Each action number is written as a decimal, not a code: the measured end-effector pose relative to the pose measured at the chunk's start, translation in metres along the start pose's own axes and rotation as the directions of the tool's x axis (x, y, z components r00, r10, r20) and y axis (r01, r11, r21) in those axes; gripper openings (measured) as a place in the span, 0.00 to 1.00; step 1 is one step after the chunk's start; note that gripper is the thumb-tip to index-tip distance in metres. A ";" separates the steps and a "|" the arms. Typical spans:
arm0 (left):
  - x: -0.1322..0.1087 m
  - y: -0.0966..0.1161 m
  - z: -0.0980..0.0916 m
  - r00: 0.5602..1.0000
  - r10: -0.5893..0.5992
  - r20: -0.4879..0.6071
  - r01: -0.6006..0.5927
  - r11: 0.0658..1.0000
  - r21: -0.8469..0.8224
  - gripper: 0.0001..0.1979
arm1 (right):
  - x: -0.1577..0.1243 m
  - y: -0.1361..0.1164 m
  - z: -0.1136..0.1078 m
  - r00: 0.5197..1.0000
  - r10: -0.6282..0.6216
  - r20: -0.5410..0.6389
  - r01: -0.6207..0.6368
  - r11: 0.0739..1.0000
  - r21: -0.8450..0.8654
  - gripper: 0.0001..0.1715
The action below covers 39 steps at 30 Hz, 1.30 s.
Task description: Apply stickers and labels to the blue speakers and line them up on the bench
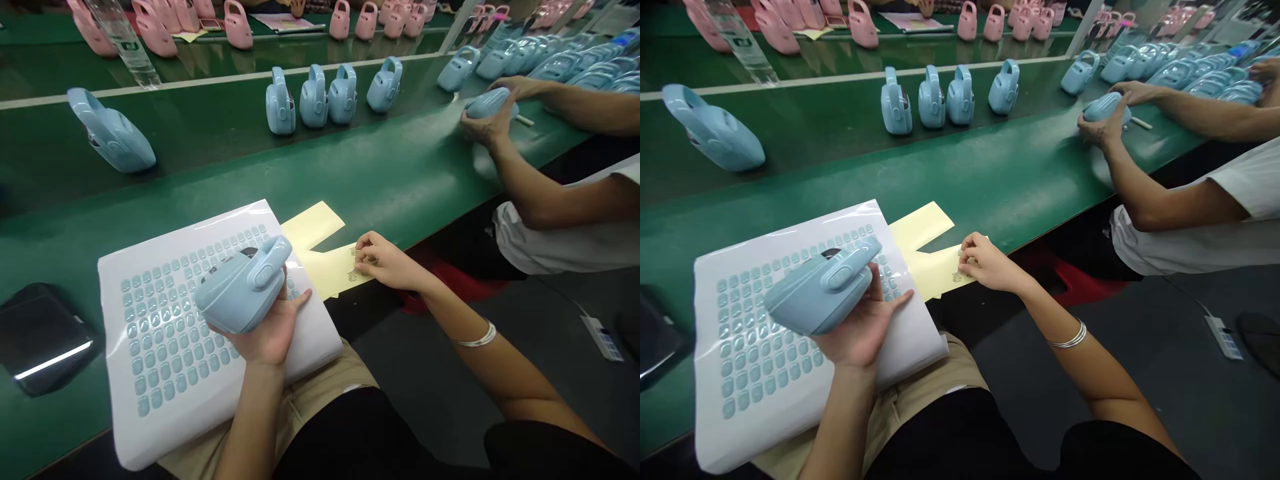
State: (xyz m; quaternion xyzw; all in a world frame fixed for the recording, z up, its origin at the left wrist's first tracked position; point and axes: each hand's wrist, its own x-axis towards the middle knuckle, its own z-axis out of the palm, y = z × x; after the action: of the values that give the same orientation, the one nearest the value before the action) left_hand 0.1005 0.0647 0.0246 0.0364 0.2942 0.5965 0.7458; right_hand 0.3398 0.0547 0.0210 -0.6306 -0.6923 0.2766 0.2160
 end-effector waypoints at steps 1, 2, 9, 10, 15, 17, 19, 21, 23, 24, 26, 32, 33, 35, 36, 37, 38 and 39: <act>0.000 0.001 -0.001 1.000 0.007 0.021 -0.007 1.000 0.023 0.34 | -0.001 0.000 0.004 1.000 -0.008 -0.029 0.007 1.000 -0.021 0.07; 0.000 0.001 -0.002 0.999 0.017 0.051 -0.020 0.998 0.055 0.37 | -0.001 0.000 0.007 0.998 -0.019 -0.063 0.017 0.999 -0.030 0.07; -0.001 0.011 -0.008 0.965 0.155 0.213 -0.194 0.966 0.172 0.39 | -0.006 0.003 0.006 1.000 -0.025 -0.012 0.026 0.997 0.077 0.07; -0.002 0.013 -0.007 0.962 0.173 0.211 -0.211 0.962 0.175 0.39 | -0.005 0.004 0.002 0.998 -0.027 0.050 0.022 0.995 0.100 0.07; -0.006 0.020 0.001 0.939 0.250 0.236 -0.298 0.935 0.195 0.37 | -0.002 0.007 -0.010 0.974 -0.050 0.221 -0.001 0.975 0.223 0.11; -0.008 0.020 0.002 0.923 0.296 0.246 -0.349 0.912 0.213 0.38 | -0.001 0.009 -0.010 0.985 -0.023 0.172 -0.020 0.970 0.244 0.12; -0.010 0.019 0.002 0.910 0.326 0.257 -0.386 0.894 0.230 0.38 | -0.001 0.009 -0.006 0.995 0.012 0.094 -0.032 0.976 0.214 0.11; -0.011 0.017 -0.001 0.902 0.349 0.252 -0.407 0.884 0.231 0.36 | -0.002 0.006 0.000 1.000 0.019 0.018 -0.022 0.989 0.144 0.09; -0.011 0.016 -0.006 0.906 0.353 0.234 -0.403 0.888 0.221 0.36 | -0.004 0.004 0.007 0.998 -0.016 -0.065 0.020 0.998 0.067 0.07; -0.010 0.015 -0.008 0.912 0.346 0.222 -0.392 0.894 0.216 0.35 | -0.005 0.004 0.011 0.993 -0.044 -0.113 0.048 0.998 0.034 0.07; -0.010 0.015 -0.013 0.922 0.330 0.200 -0.369 0.906 0.207 0.35 | -0.007 0.004 0.017 0.977 -0.100 -0.188 0.100 0.995 -0.009 0.06; -0.009 0.016 -0.019 0.929 0.310 0.202 -0.348 0.918 0.192 0.33 | -0.006 0.003 0.018 0.986 -0.076 -0.151 0.074 0.997 -0.016 0.06; -0.010 0.016 -0.019 0.928 0.312 0.204 -0.350 0.917 0.190 0.33 | -0.005 0.003 0.016 0.990 -0.056 -0.126 0.055 0.998 -0.012 0.06; -0.010 0.016 -0.018 0.925 0.321 0.203 -0.357 0.916 0.181 0.32 | -0.001 0.002 0.012 0.998 -0.009 -0.060 0.010 1.000 0.016 0.06; -0.011 0.017 -0.017 0.924 0.323 0.202 -0.359 0.917 0.176 0.32 | 0.000 0.002 0.009 1.000 0.011 -0.011 -0.010 0.999 0.042 0.06; -0.012 0.017 -0.017 0.925 0.324 0.200 -0.358 0.918 0.172 0.31 | 0.002 0.003 0.006 0.999 0.023 0.046 -0.026 0.997 0.074 0.06; -0.012 0.017 -0.017 0.925 0.323 0.200 -0.357 0.919 0.167 0.31 | 0.003 0.003 0.003 0.994 0.024 0.108 -0.036 0.993 0.110 0.06; -0.013 0.018 -0.017 0.925 0.322 0.202 -0.356 0.920 0.162 0.31 | 0.004 0.004 0.000 0.986 0.016 0.167 -0.041 0.989 0.145 0.07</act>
State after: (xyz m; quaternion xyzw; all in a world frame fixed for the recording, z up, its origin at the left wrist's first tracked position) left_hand 0.0756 0.0533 0.0229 0.2111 0.2754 0.6798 0.6462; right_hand 0.3426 0.0590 0.0179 -0.5975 -0.6762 0.3818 0.2000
